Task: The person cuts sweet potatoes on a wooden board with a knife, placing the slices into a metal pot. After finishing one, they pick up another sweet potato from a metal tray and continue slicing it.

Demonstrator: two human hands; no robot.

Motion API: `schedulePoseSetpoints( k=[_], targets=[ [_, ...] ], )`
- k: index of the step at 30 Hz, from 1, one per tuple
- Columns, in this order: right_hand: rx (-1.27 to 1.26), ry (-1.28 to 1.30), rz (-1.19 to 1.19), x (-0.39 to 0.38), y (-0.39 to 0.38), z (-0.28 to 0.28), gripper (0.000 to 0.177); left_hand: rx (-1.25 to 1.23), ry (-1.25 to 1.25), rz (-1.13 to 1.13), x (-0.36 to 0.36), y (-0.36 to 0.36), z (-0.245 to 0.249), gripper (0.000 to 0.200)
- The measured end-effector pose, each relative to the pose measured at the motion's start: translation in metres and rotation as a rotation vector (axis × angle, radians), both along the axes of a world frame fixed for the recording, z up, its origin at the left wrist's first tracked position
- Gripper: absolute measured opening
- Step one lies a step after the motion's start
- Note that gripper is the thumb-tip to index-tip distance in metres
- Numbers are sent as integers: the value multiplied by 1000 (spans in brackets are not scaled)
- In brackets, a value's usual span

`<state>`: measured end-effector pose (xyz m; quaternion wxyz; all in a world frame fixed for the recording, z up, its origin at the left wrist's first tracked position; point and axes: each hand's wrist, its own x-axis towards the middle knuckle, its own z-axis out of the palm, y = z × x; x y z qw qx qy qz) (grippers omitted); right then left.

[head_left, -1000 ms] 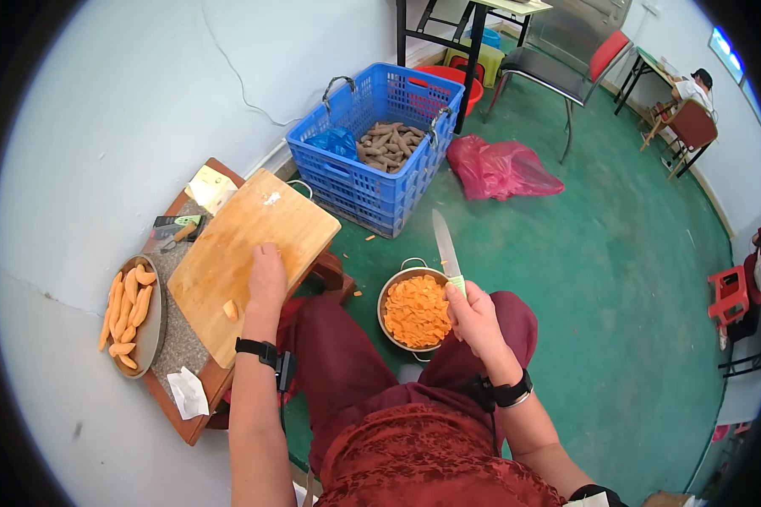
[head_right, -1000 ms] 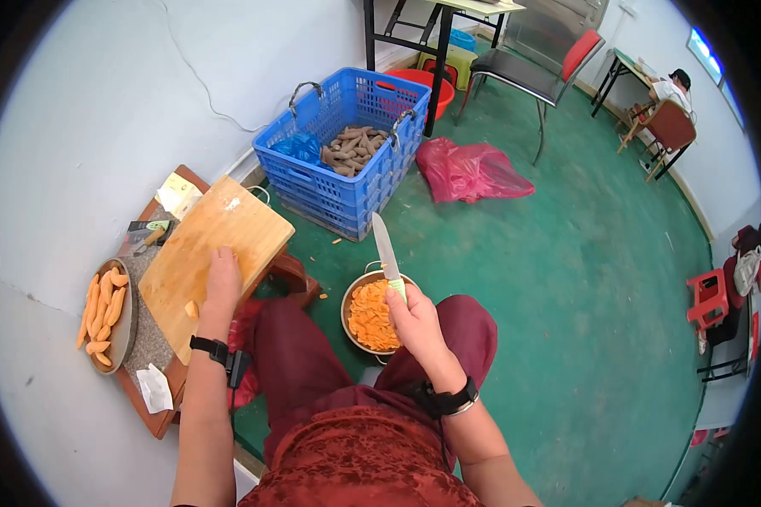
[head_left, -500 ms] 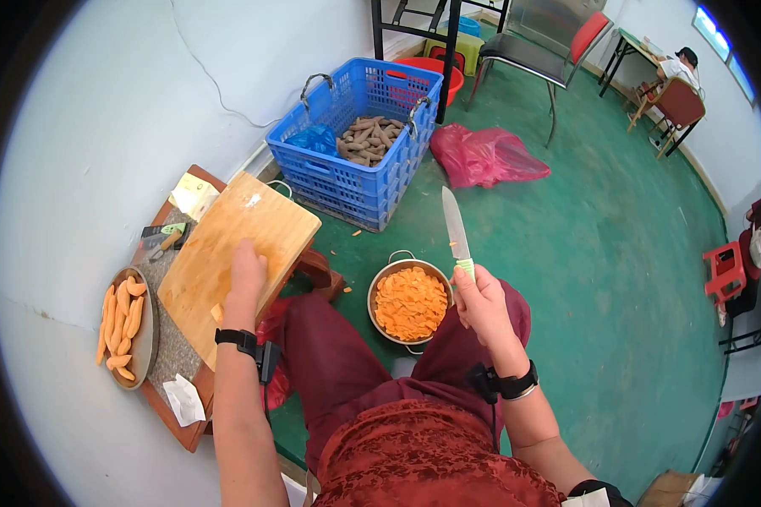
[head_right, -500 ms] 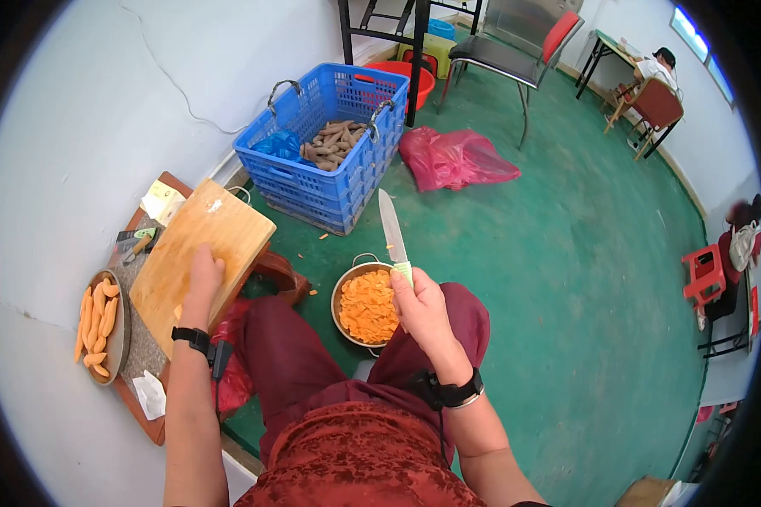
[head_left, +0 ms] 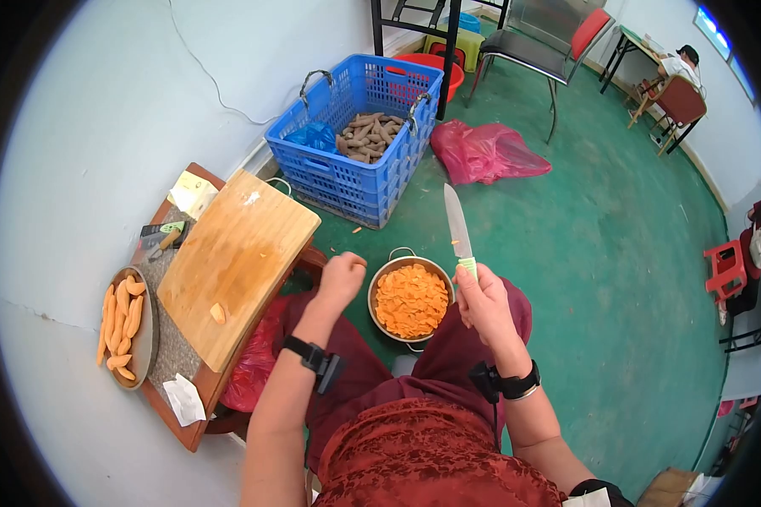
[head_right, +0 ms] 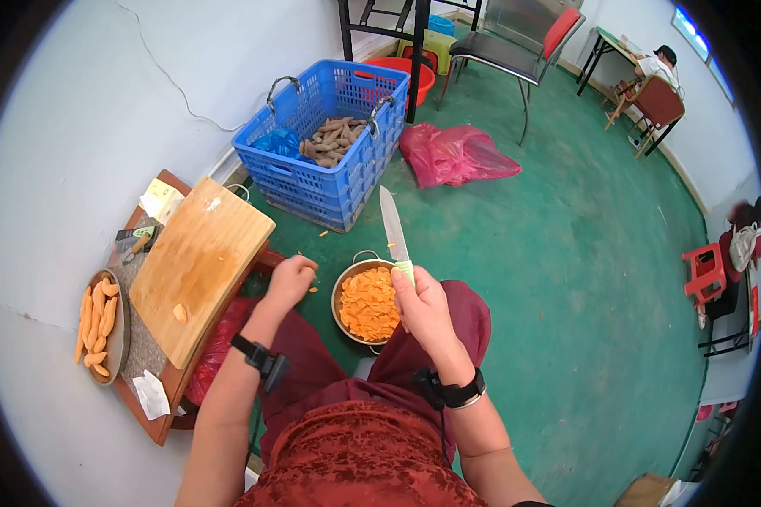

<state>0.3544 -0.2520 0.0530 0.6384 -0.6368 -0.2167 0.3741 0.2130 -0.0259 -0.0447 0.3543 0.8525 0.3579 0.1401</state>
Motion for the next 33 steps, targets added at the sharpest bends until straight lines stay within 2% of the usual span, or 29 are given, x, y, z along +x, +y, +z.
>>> schedulePoseSetpoints(
  k=[2, 3, 6, 7, 11, 16, 19, 23, 27, 30, 33],
  targets=[
    [1, 4, 1, 0, -1, 0, 24, -58, -21, -57, 17, -7, -24, 29],
    [1, 7, 1, -1, -2, 0, 24, -208, 19, -8, 24, -18, -15, 29],
    [-9, -9, 5, 1, -6, 1, 24, -127, -63, -55, 42, -31, -39, 24],
    [-11, -12, 1, 2, -8, 1, 24, -244, 58, -112, 45, -34, -29, 25],
    [-7, -15, -4, 4, -9, 1, 25, -57, -54, -135, 49, -40, -48, 22],
    [-3, -17, 13, 1, -3, -5, 24, -37, -68, -103, 37, -34, -28, 18],
    [-36, -25, 45, -2, 4, -7, 26, 7, -56, -85, 21, -27, -7, 26],
    [-111, -130, 90, -14, 22, -8, 33, -23, -287, 118, -12, -23, 25, 43],
    [-80, -298, 201, -28, 44, -34, 36, 219, -346, 314, -71, 0, 52, 37],
    [-67, -340, 310, -48, 61, -35, 33, 504, -285, 506, -132, 18, 60, 38],
    [-67, -425, 378, -69, 75, -35, 28, 373, -258, 751, -179, 22, 72, 36]
  ],
)
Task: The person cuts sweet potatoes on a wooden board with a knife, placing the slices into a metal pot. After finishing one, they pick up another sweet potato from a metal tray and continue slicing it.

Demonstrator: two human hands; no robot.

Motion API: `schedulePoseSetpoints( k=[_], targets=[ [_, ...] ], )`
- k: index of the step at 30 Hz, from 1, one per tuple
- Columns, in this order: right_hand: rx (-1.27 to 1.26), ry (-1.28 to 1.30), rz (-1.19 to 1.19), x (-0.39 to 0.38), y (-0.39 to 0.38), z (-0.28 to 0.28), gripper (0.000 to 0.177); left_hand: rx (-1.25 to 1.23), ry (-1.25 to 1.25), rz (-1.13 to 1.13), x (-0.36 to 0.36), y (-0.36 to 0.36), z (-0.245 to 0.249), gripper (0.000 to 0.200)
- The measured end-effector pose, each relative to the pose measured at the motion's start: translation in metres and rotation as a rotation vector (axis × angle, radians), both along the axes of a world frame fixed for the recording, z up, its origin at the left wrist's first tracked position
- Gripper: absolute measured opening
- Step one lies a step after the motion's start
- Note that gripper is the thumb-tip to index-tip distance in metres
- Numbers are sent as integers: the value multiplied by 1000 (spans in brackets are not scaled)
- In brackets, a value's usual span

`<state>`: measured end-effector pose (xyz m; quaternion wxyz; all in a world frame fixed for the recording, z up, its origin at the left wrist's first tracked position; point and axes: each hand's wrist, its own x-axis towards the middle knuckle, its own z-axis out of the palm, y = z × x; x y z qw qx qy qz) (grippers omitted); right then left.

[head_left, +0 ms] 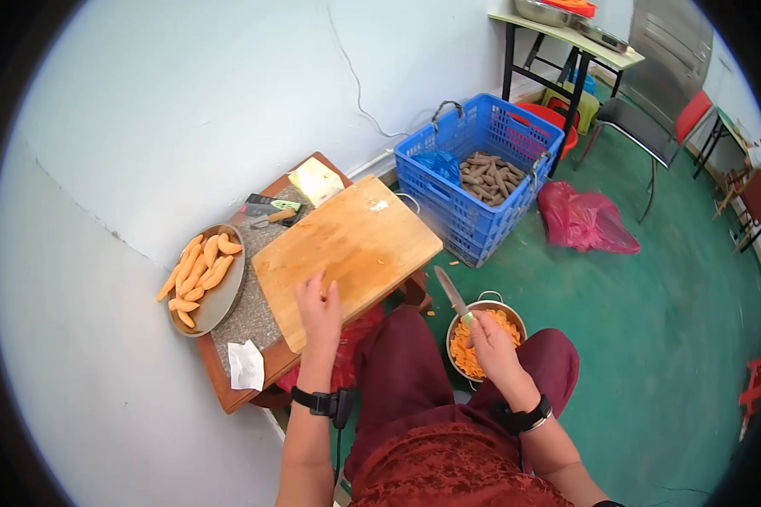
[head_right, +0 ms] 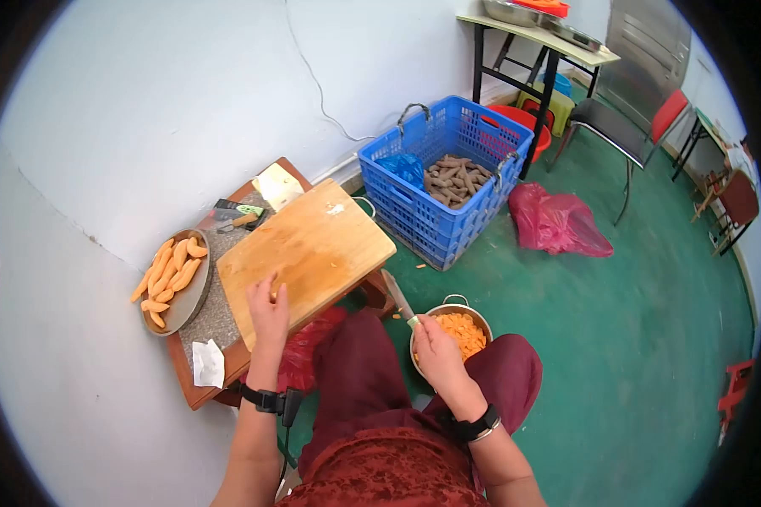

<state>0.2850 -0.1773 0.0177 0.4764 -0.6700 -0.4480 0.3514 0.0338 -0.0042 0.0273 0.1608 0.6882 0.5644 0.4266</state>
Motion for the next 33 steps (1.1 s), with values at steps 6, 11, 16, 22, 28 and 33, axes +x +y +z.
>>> schedulePoseSetpoints(
  k=[6, 11, 16, 22, 28, 33],
  targets=[
    [-5, -24, 123, -34, 19, 14, 30, 79, 260, -7, -49, 10, -44, 33],
    [-22, -46, 153, -42, 26, 17, 30, 56, 286, -52, -35, 6, -35, 31],
    [-24, -89, 157, -42, 30, 17, 30, 100, 305, -111, -32, 18, -31, 32],
    [-12, -112, 173, -45, 36, 20, 28, -101, 98, -170, -16, 28, -16, 30],
    [85, -208, 211, -57, 47, 20, 27, -38, 22, -316, -12, 40, -45, 31],
    [149, -256, 239, -70, 61, 17, 24, -263, -257, -263, -8, 19, -34, 23]
  ],
)
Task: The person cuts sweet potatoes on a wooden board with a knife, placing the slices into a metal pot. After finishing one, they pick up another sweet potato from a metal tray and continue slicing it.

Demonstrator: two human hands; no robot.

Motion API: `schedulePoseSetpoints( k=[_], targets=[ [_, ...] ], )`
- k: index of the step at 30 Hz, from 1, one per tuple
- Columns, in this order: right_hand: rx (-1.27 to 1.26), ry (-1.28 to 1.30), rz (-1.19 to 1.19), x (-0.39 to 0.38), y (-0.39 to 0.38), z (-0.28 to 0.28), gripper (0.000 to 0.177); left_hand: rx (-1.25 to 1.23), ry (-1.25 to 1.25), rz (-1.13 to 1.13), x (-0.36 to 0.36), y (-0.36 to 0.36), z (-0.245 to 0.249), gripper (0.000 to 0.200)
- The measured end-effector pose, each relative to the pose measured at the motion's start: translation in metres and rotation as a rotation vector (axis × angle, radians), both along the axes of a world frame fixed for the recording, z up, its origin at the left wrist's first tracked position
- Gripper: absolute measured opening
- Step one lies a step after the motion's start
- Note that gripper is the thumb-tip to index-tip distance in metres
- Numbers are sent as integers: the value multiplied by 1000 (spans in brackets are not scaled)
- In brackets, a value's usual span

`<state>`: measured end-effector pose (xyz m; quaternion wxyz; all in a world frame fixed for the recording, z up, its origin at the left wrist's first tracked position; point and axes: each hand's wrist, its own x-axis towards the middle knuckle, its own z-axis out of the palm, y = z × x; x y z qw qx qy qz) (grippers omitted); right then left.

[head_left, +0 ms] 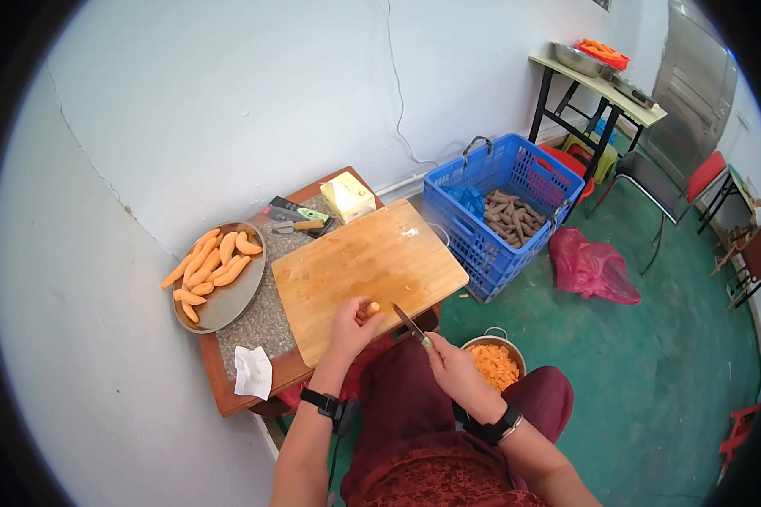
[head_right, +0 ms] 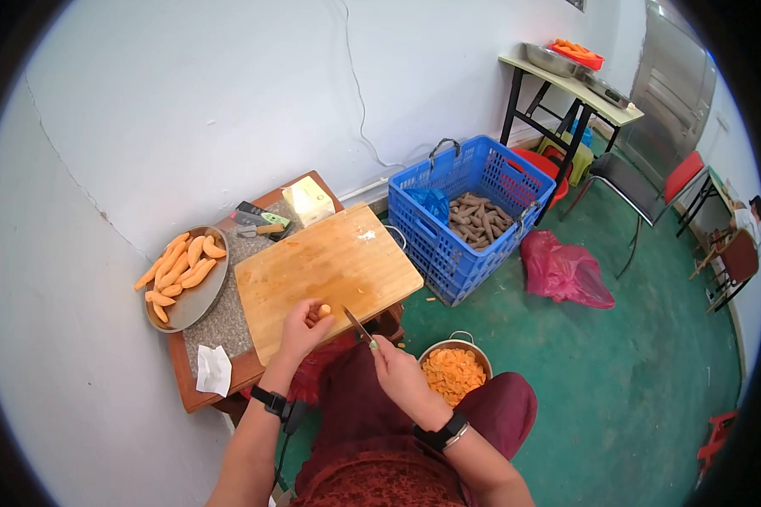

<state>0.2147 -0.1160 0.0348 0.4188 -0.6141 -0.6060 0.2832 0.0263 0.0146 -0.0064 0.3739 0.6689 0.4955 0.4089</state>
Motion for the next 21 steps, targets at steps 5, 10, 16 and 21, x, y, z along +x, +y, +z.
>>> schedulePoseSetpoints(
  k=[5, 10, 16, 21],
  targets=[
    [98, -37, 15, -14, 10, -10, 23, 114, -59, 3, -7, 5, -19, 15],
    [135, -11, 14, -22, 13, -18, 27, 256, -5, 26, -4, 4, -14, 12],
    [137, -36, 20, -22, 13, -17, 28, 333, 99, 25, -3, 2, -7, 10],
    [96, -54, 62, -22, 14, -14, 27, 362, 135, -3, -4, 3, -2, 9]
  ],
)
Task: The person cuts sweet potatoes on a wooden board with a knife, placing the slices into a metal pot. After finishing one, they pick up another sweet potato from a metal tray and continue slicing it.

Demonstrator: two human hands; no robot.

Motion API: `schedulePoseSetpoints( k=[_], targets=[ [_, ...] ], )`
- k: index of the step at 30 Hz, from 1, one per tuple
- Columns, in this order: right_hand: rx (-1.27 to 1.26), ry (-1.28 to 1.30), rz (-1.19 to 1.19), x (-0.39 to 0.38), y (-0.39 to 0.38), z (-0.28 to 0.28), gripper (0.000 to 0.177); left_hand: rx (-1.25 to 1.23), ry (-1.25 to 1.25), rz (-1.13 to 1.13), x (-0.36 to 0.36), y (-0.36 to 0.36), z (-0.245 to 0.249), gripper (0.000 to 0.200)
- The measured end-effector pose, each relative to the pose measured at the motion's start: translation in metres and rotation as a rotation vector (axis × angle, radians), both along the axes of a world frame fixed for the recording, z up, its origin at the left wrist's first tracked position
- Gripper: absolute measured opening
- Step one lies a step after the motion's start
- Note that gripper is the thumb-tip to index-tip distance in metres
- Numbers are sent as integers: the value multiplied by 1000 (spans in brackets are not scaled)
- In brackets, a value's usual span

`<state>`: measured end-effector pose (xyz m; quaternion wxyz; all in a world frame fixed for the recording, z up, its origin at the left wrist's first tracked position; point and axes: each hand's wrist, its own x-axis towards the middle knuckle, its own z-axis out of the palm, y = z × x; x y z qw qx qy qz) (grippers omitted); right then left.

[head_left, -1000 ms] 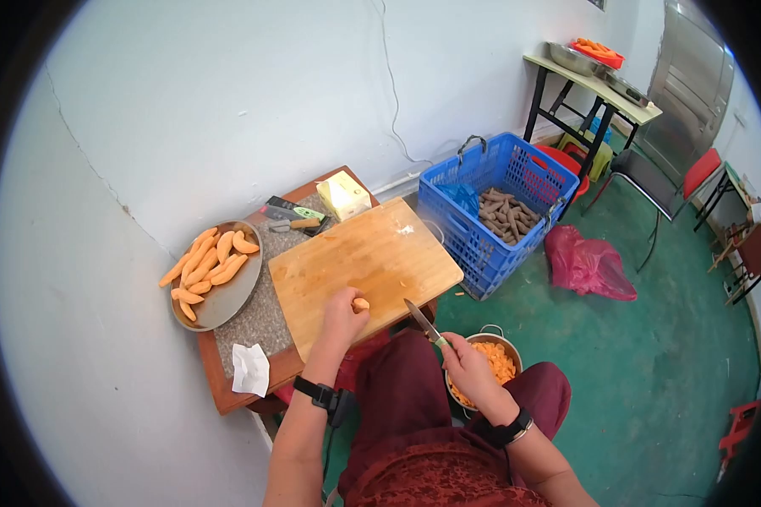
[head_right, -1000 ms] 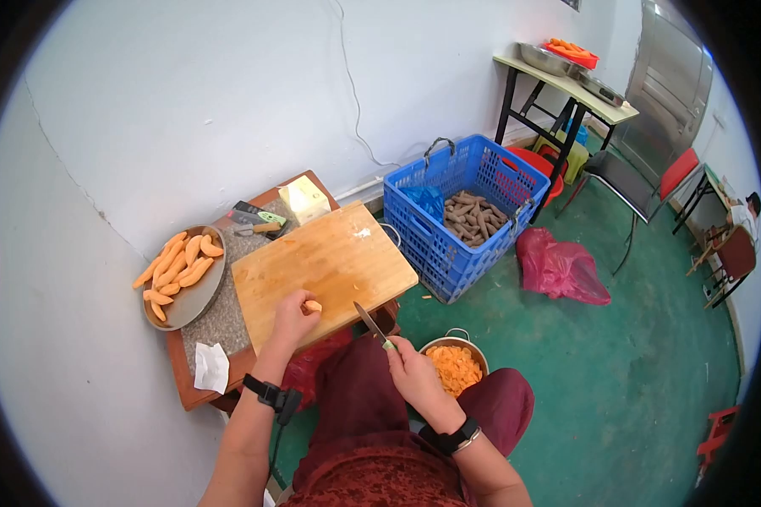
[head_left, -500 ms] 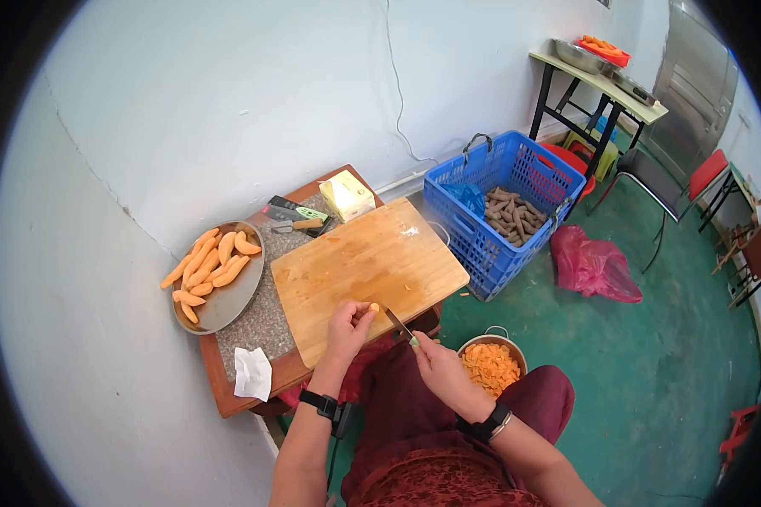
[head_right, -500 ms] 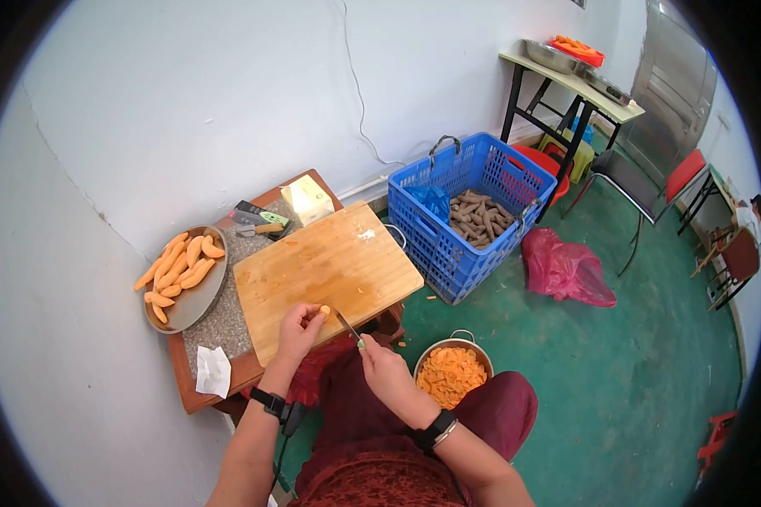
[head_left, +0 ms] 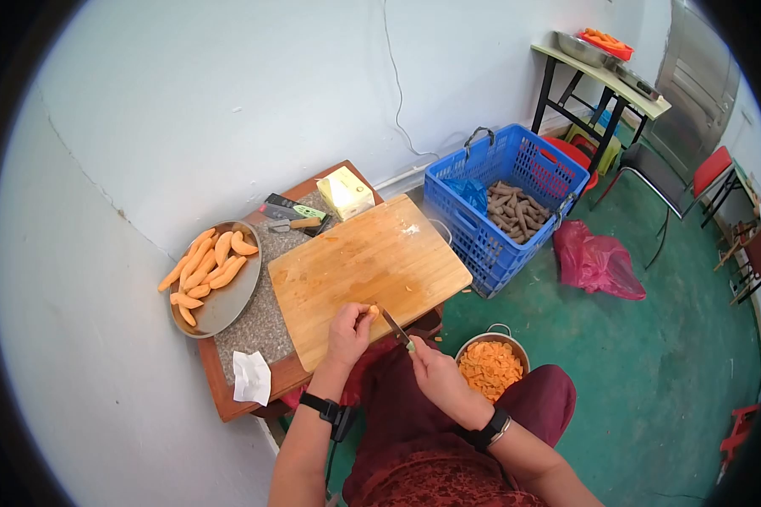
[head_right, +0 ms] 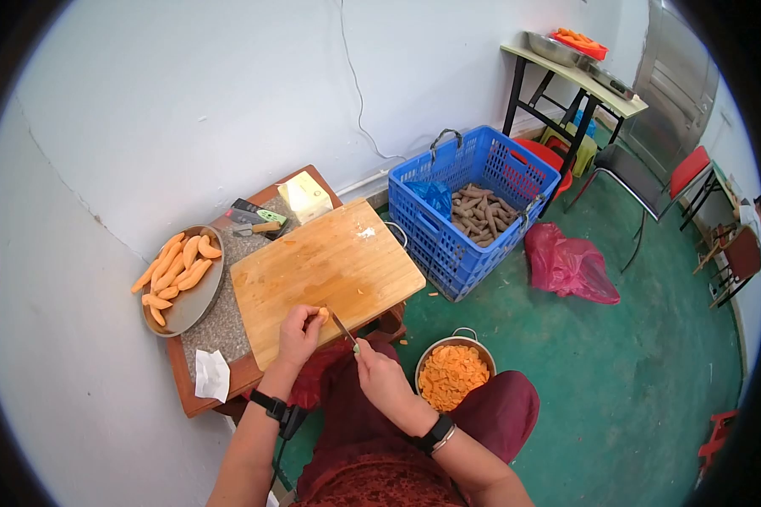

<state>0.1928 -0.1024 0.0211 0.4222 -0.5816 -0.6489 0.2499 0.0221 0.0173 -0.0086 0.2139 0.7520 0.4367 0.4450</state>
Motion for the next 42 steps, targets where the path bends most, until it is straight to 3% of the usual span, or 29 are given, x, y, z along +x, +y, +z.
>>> schedulePoseSetpoints(
  k=[18, 26, 30, 42],
  targets=[
    [-43, -114, 56, -20, 57, -26, 18, 23, -22, 8, 1, 0, -5, 13],
    [12, 60, -34, -9, 38, -3, 22, 73, -14, 12, 1, 1, -13, 12],
    [-21, 50, -7, -8, 29, 8, 22, -28, -43, 11, 2, -2, -7, 12],
    [34, -99, -37, -10, 10, -3, 27, 29, -6, 15, 1, -1, -7, 10]
  ],
)
